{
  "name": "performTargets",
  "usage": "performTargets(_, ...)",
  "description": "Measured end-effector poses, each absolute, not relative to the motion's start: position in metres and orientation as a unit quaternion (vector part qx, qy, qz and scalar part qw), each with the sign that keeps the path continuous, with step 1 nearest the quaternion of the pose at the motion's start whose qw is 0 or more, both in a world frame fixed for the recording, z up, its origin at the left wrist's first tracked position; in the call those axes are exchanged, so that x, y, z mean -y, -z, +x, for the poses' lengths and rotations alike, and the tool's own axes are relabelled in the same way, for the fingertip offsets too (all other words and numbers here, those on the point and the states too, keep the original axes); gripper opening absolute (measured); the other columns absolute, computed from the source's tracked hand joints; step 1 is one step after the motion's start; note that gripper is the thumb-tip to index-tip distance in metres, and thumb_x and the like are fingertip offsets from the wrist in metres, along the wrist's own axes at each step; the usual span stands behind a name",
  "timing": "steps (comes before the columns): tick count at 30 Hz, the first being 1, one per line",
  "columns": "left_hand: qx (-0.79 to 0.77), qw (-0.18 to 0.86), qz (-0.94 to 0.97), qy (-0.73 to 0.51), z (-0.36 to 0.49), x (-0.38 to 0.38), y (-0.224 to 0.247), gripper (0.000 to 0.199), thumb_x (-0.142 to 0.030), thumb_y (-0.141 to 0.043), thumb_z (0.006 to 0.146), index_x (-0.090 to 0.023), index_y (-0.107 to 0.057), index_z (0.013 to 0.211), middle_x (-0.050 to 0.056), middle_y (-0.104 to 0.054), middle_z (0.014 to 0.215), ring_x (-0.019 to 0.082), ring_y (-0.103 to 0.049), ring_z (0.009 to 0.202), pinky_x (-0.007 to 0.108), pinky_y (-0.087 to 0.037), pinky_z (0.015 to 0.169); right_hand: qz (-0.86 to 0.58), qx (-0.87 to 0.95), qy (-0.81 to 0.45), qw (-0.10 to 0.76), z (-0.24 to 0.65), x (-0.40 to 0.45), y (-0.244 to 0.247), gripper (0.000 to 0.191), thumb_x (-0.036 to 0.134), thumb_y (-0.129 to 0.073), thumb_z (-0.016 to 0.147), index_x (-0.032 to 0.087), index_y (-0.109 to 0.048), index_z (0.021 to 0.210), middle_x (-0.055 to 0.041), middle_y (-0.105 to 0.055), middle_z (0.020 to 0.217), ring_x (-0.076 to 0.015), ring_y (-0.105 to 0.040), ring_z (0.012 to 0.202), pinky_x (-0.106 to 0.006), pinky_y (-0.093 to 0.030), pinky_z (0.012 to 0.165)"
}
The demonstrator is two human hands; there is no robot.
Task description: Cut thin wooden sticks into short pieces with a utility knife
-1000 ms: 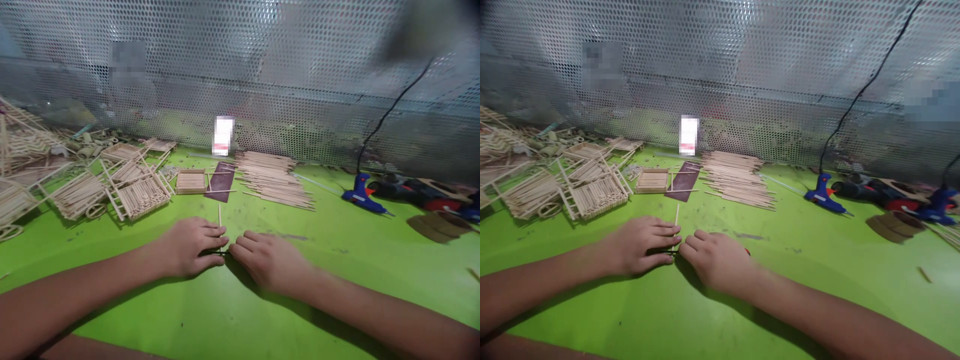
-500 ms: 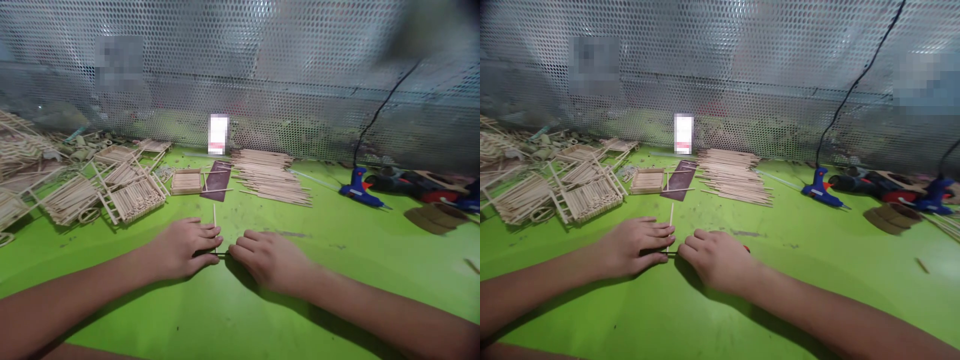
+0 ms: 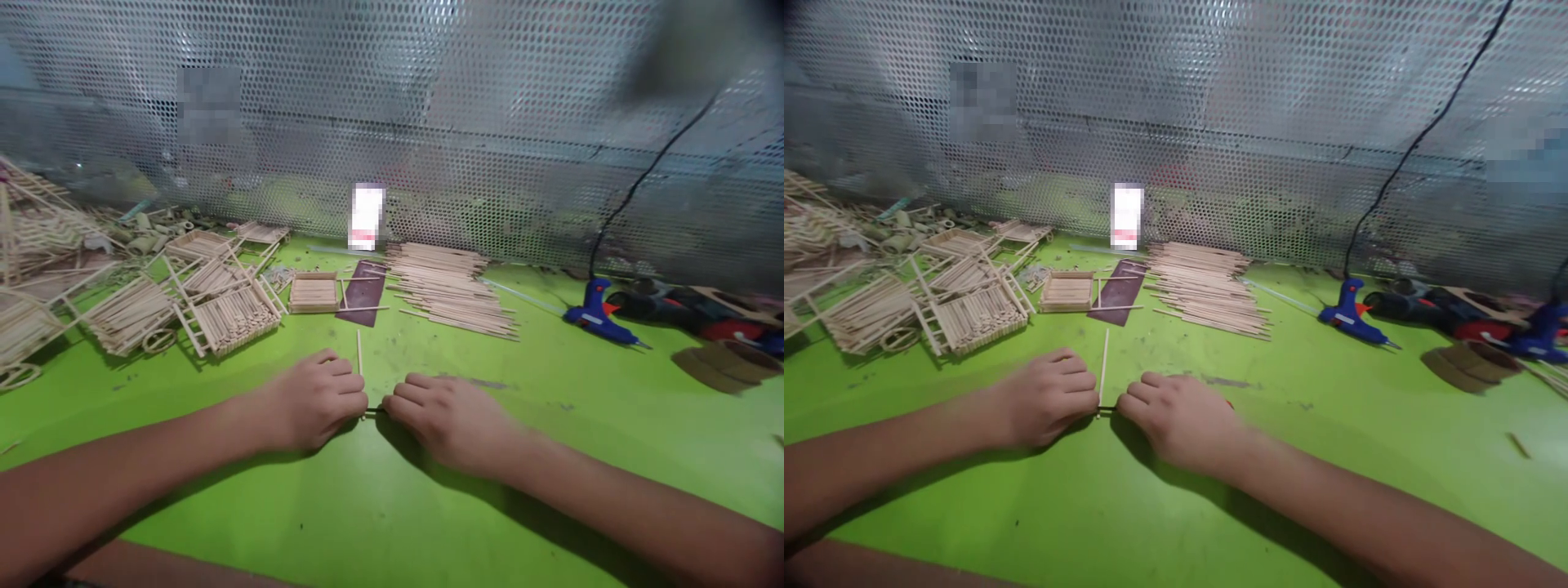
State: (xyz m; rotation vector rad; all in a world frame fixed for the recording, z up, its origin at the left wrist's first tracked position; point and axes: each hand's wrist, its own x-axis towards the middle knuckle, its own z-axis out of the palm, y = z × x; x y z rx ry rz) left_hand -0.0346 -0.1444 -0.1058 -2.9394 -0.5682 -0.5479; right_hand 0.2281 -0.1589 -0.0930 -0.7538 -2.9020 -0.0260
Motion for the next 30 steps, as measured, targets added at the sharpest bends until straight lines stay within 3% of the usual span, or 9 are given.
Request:
performTargets(3,0.182,0.032,-0.968,0.168,-0.034,0.144,0.103,0.014,-0.012,-0.066,0.093,-0.019,-0.06,0.083,-0.001,-0.065,0.077,0.018,-0.053,0.075,0.035,-0.035,0.073,-0.249,0.966,0.006,0.069,0.226,0.158,0.093,0.015,0.005,-0.06,0.088,0.019,-0.058,0.092,-0.0002,-0.063,0.08,-0.0166,-0.049,0.071,-0.031,-0.028,0.06)
performTargets(8,0.171,0.017,-0.973,0.157,-0.036,0.143,0.099,0.017,-0.012,-0.06,0.099,-0.018,-0.061,0.083,-0.001,-0.068,0.078,0.017,-0.053,0.074,0.034,-0.037,0.077,-0.247,0.967,0.009,0.068,0.222,0.158,0.091,0.011,0.009,-0.06,0.091,0.019,-0.059,0.092,-0.0008,-0.064,0.08,-0.0173,-0.052,0.074,-0.031,-0.032,0.063)
performTargets(14,0.203,0.003,-0.967,0.157,-0.042,0.141,0.103,0.021,-0.028,-0.051,0.105,-0.019,-0.063,0.091,0.003,-0.068,0.083,0.02,-0.055,0.075,0.037,-0.041,0.077,-0.254,0.965,0.021,0.054,0.223,0.159,0.091,0.009,0.011,-0.059,0.096,0.019,-0.06,0.095,-0.0016,-0.066,0.083,-0.0176,-0.053,0.075,-0.03,-0.034,0.062)
performTargets(18,0.233,-0.039,-0.96,0.15,-0.045,0.14,0.102,0.043,-0.05,-0.054,0.104,-0.015,-0.065,0.126,0.012,-0.073,0.117,0.028,-0.066,0.101,0.043,-0.048,0.092,-0.256,0.965,0.039,0.049,0.224,0.161,0.093,0.005,0.015,-0.057,0.1,0.018,-0.061,0.101,-0.003,-0.066,0.085,-0.0189,-0.054,0.077,-0.031,-0.035,0.062)
performTargets(21,0.221,-0.038,-0.965,0.133,-0.047,0.139,0.099,0.059,-0.058,-0.051,0.105,-0.015,-0.06,0.144,0.016,-0.068,0.14,0.033,-0.065,0.122,0.049,-0.048,0.105,-0.268,0.961,0.039,0.057,0.225,0.162,0.094,0.006,0.019,-0.056,0.104,0.017,-0.062,0.103,-0.0032,-0.066,0.085,-0.0185,-0.053,0.075,-0.031,-0.036,0.062)
performTargets(30,0.235,-0.089,-0.962,0.111,-0.048,0.133,0.106,0.059,-0.054,-0.049,0.107,-0.02,-0.053,0.155,0.01,-0.057,0.156,0.032,-0.057,0.142,0.053,-0.043,0.12,-0.278,0.957,0.046,0.066,0.228,0.16,0.096,0.004,0.015,-0.06,0.1,0.017,-0.063,0.1,-0.0034,-0.067,0.085,-0.0186,-0.053,0.075,-0.031,-0.038,0.064)
